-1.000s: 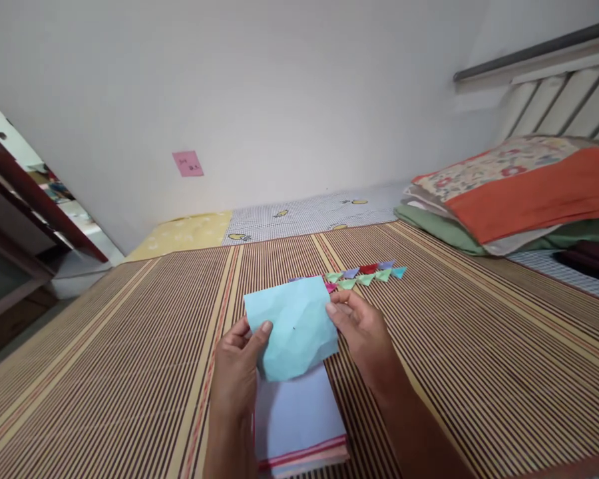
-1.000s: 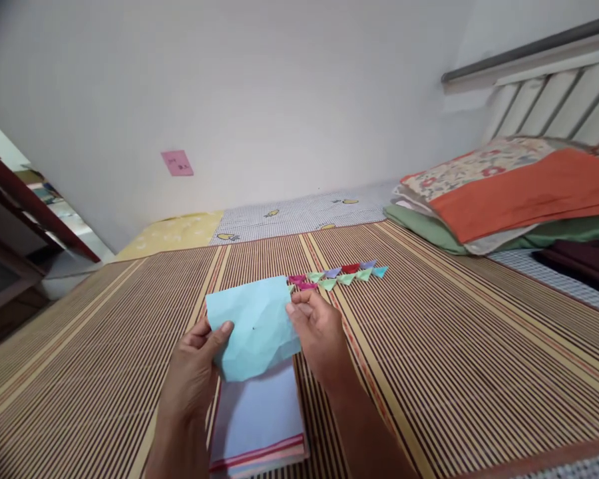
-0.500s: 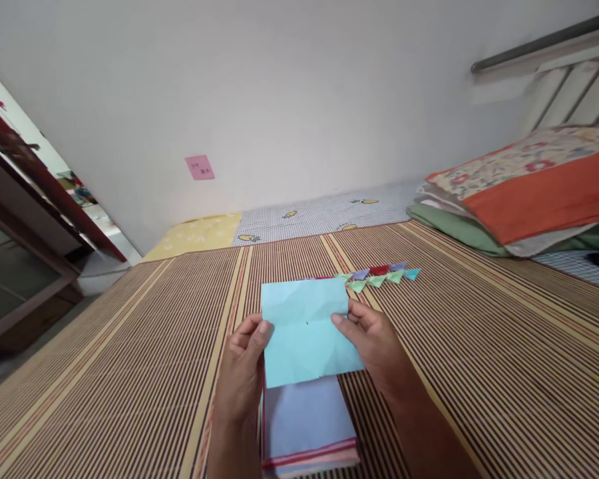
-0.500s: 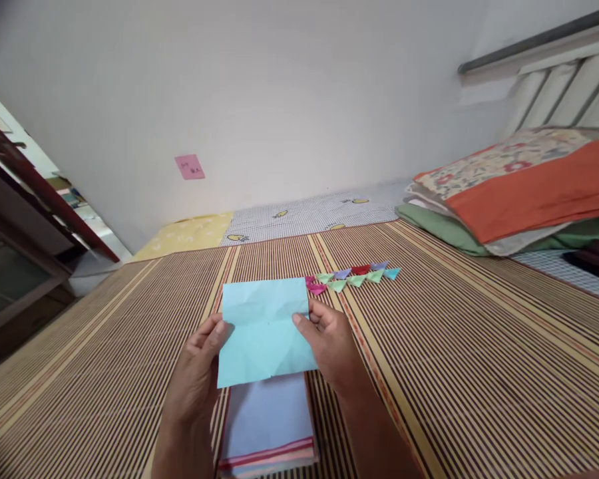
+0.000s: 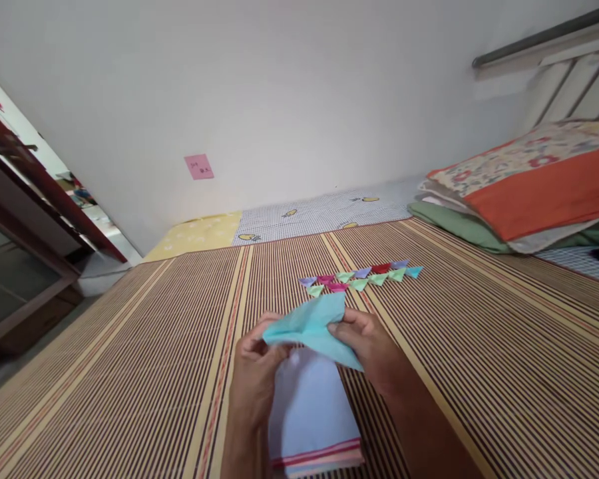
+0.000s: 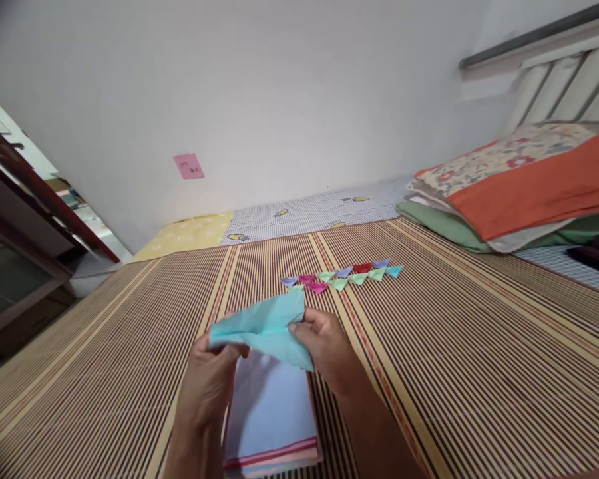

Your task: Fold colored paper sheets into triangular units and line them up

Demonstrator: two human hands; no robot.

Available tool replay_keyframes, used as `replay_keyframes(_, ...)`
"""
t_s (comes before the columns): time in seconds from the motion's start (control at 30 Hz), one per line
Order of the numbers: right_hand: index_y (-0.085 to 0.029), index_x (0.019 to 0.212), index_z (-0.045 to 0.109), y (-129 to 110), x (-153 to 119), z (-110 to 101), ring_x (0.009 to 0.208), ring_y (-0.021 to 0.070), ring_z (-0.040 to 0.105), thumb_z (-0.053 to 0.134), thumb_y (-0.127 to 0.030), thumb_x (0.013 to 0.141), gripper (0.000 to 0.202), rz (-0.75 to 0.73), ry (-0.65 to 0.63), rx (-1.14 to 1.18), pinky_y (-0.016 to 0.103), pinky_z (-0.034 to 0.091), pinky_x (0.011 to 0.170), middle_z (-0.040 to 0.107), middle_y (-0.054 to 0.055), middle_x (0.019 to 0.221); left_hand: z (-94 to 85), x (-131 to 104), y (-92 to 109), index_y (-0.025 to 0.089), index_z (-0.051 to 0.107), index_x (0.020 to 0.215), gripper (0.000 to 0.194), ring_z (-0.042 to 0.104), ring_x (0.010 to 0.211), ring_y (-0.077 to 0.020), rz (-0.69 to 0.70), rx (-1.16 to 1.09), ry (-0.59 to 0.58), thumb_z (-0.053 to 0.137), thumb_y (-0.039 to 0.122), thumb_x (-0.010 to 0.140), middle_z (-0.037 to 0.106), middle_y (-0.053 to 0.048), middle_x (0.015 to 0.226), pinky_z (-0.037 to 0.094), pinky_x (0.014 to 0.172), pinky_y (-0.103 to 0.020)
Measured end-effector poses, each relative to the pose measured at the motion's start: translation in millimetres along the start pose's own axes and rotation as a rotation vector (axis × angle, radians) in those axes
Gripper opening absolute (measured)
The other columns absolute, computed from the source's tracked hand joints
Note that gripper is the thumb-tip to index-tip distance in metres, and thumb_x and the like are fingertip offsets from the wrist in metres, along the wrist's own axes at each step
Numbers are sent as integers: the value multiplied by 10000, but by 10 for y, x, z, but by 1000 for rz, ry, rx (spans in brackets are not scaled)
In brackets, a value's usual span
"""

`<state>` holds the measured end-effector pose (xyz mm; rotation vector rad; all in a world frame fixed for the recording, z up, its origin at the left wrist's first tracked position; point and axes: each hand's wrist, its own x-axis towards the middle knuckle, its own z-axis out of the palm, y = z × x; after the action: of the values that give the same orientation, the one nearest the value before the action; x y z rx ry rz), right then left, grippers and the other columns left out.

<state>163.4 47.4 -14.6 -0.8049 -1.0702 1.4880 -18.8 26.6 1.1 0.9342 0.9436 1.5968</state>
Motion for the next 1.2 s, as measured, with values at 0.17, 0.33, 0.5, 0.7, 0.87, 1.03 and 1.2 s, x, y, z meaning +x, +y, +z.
replay_keyframes(0.17,-185,869,773,26,18,-28,664,203,672,687,-594,828,420,-52,-62,2,298,537,600,746,87,770,66,34,-67,176,726,781,240,543,583,-82,46,-42,159,905,308,693,665,39,690,480,578,-193)
replay_keyframes(0.33,-175,957,754,93,11,48,691,198,648,795,-480,779,356,-151,8,-103,299,533,643,711,43,744,130,10,-79,168,708,813,259,554,586,-93,43,9,170,889,336,733,661,32,692,474,569,-207)
replay_keyframes(0.5,-177,842,709,104,2,82,585,150,578,710,-393,884,220,-183,113,-145,259,491,565,643,-3,645,173,-32,-111,134,734,832,271,584,572,-123,-32,76,20,884,337,735,715,-26,711,479,560,-245)
replay_keyframes(0.7,-219,996,705,-3,-8,-88,697,162,644,639,-267,923,109,-302,217,-225,273,522,655,691,3,773,128,-20,-101,141,703,795,260,558,508,-117,-55,127,14,807,378,821,698,-19,606,446,528,-236)
replay_keyframes(0.87,-317,1247,710,-199,-100,-187,1351,263,518,597,-83,860,467,-528,-47,-676,452,432,1094,570,57,1441,103,4,-59,138,697,738,291,558,493,-127,-73,152,-10,813,398,799,693,-32,577,413,474,-228)
replay_keyframes(1.03,-260,982,774,-204,-113,-112,1219,272,613,660,-136,877,198,-527,-63,-716,432,483,1022,660,78,1281,140,-37,-34,133,710,797,280,614,516,-148,-97,157,-72,769,401,852,733,-64,615,432,501,-235)
replay_keyframes(1.2,-212,828,691,-154,-89,0,839,216,644,621,-244,944,139,-524,135,-646,329,494,752,685,48,868,205,-71,-44,153,751,957,251,717,706,-187,-59,152,-159,700,396,921,799,-107,910,502,597,-258)
